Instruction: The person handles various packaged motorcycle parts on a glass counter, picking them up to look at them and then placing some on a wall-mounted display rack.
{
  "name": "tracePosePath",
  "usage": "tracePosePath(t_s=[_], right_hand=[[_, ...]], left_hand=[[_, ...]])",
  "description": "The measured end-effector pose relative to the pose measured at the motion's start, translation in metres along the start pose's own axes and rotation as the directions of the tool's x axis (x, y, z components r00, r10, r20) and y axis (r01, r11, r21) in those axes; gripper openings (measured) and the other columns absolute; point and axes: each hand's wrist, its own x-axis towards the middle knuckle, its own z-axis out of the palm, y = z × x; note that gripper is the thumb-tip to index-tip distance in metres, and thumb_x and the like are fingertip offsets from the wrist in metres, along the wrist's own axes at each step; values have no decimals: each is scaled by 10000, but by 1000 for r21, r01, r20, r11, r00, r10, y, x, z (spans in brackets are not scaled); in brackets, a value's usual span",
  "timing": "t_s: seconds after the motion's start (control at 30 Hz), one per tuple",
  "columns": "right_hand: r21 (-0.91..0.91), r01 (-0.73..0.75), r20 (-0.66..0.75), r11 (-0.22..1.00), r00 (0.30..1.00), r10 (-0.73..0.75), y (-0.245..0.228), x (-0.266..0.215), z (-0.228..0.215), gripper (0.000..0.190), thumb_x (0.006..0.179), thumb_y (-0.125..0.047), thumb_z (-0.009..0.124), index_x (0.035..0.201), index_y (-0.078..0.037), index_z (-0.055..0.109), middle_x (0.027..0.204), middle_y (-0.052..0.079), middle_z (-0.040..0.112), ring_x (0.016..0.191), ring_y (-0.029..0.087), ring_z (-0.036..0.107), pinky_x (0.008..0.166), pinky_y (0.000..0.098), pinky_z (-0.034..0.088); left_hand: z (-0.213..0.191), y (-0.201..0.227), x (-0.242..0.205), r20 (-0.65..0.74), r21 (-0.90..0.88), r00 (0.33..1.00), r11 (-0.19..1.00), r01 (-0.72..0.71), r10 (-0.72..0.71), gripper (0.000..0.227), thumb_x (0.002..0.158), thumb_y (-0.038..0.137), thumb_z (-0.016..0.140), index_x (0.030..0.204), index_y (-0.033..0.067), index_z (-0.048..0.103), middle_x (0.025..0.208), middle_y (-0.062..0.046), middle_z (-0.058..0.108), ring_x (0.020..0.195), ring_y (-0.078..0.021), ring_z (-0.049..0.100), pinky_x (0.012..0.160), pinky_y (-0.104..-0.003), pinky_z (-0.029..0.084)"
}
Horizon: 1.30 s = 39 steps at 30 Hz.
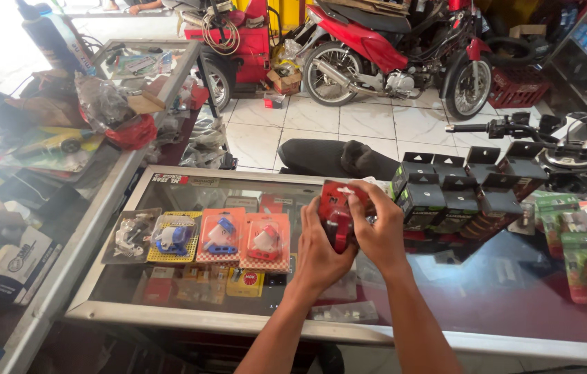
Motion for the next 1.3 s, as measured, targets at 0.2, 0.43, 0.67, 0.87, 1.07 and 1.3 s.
tracePosePath(t_s=[0.2,0.43,0.67,0.87,1.07,1.3], right_hand=[[234,-135,-21,963,989,144,14,-14,0,126,990,-54,661,1105,-26,705,927,13,702,775,47,628,688,226,515],[420,-147,-176,896,955,239,17,-28,-15,104,995,-13,651,1088,16,688,926,-17,677,787,13,582,692,176,472],[415,-125,-292,901,920,262,3,-38,-21,115,1011,-13,654,1119,23,674,920,-20,658,802,11,577,705,171,471],[409,-101,-344,907,903,256,-20,-52,-5,118,1021,-9,643,1132,31,658,938,-12,660,820,11,589,726,174,490],[300,-156,-399,941,875,273,-45,-73,4,106,1002,-5,651,1098,19,688,885,-43,645,708,-19,510,604,163,394],[251,-279,-485,927,792,370,-67,-121,4,90,994,-41,662,1058,4,708,832,-56,614,649,-25,459,548,170,350]], left_hand=[[-6,3,-8,94,-36,996,999,11,-7,989,699,181,789,1522,-19,279,1304,-226,485,1142,-416,609,949,-447,529],[-13,-21,-21,335,-367,941,914,172,-43,749,880,276,762,1486,11,410,1338,-190,622,1205,-299,636,1046,-383,510],[-5,-70,-65,562,-652,755,380,656,-339,411,1024,266,523,1326,-12,540,1124,-192,733,1028,-283,755,892,-442,622],[-18,-86,-79,508,-704,840,469,534,-193,247,1008,81,602,1215,-51,629,1100,-148,742,987,-268,752,895,-417,654],[-29,-85,-98,543,-625,810,538,566,-223,195,998,41,607,1137,-87,657,1043,-180,769,953,-269,783,843,-394,664],[-40,-93,-128,678,-537,705,513,670,-211,158,994,7,589,1099,-83,664,1000,-185,776,904,-258,786,818,-389,666]])
